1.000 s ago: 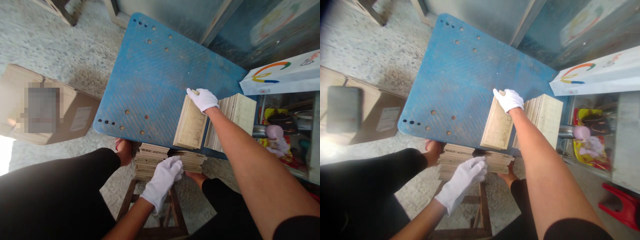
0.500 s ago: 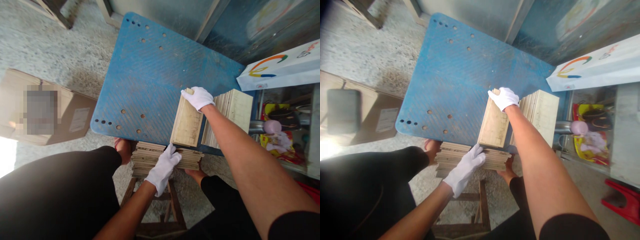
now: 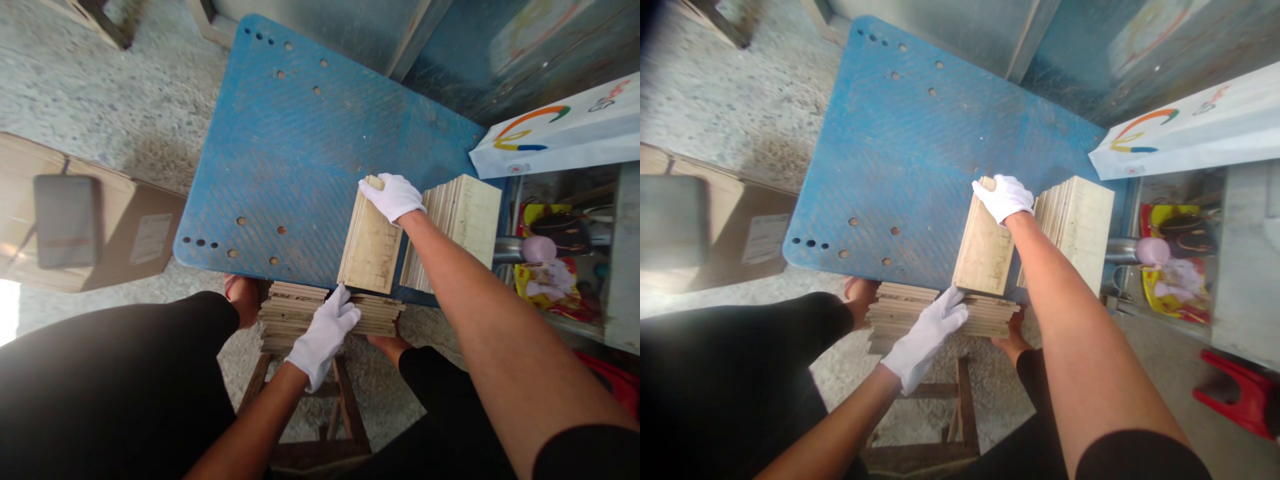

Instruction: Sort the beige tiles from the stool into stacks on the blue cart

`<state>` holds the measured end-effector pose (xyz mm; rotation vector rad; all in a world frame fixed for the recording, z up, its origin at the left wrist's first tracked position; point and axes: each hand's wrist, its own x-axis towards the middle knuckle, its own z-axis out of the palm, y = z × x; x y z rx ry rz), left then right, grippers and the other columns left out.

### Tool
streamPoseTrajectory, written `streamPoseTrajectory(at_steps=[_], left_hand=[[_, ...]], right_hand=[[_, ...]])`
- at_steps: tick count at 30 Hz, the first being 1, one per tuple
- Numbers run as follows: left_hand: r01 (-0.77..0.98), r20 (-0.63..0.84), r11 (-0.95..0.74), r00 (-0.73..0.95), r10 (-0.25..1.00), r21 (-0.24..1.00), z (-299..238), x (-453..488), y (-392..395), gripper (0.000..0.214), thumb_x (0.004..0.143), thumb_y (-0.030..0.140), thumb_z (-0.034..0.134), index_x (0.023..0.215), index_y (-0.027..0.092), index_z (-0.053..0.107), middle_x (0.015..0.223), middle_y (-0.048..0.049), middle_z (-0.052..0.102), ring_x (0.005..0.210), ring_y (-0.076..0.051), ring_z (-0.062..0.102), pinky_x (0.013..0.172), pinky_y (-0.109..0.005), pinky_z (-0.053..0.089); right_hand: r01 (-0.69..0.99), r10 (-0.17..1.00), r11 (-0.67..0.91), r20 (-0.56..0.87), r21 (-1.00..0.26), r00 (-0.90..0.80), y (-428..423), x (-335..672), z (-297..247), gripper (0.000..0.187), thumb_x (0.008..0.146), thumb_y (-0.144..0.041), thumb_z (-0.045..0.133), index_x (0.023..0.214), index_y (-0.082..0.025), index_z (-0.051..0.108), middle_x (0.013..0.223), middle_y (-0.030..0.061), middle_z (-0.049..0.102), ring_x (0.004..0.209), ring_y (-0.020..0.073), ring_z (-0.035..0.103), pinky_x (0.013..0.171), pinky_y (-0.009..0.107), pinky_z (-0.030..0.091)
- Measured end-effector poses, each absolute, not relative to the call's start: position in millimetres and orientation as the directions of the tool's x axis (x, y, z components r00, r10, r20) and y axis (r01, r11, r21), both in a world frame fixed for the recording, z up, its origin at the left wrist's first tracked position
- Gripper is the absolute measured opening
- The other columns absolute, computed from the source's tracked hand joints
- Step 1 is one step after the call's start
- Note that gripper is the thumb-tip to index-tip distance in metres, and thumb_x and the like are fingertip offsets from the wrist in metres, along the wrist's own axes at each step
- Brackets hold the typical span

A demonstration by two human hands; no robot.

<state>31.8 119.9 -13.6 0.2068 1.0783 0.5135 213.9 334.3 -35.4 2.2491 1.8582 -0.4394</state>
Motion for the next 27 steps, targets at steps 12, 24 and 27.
streamPoseTrajectory(at_steps=[12,24,27], left_hand=[[-0.229,-0.812,0.845,0.246,0.53,0.483,-21.1,36.9,115.6,0.061,0.074,0.011,0.066,0.133,0.01,0.052,0.135,-0.016,0.054,0.124,-0.023,0.052,0.109,-0.031,0.036],[0.506,-0.762,0.6,0.204,0.614,0.619,-17.4,26.3,100.0,0.058,0.079,0.016,0.061,0.135,0.008,0.051,0.138,-0.0206,0.05,0.131,-0.029,0.044,0.11,-0.034,0.028],[0.565,-0.749,0.545,0.218,0.625,0.619,-19.4,25.0,96.4,0.055,0.078,0.016,0.061,0.132,0.009,0.053,0.133,-0.0216,0.054,0.126,-0.029,0.049,0.107,-0.034,0.032]], right_hand=[[0.938,0.948,-0.29,-0.193,-0.189,0.254,306.1,206.8,-23.2,0.086,0.085,-0.071,0.037,0.142,-0.007,0.037,0.138,0.0204,0.047,0.13,0.0327,0.041,0.106,0.046,0.033],[0.703,0.742,-0.669,-0.275,-0.24,0.612,87.9,197.5,17.6,0.058,0.087,-0.054,0.05,0.134,-0.021,0.051,0.128,0.0047,0.06,0.117,0.0202,0.056,0.105,0.032,0.039],[0.62,0.631,-0.767,-0.375,-0.169,0.679,54.1,198.3,19.5,0.054,0.089,-0.049,0.048,0.136,-0.021,0.05,0.129,0.0049,0.059,0.119,0.0202,0.055,0.105,0.032,0.039]])
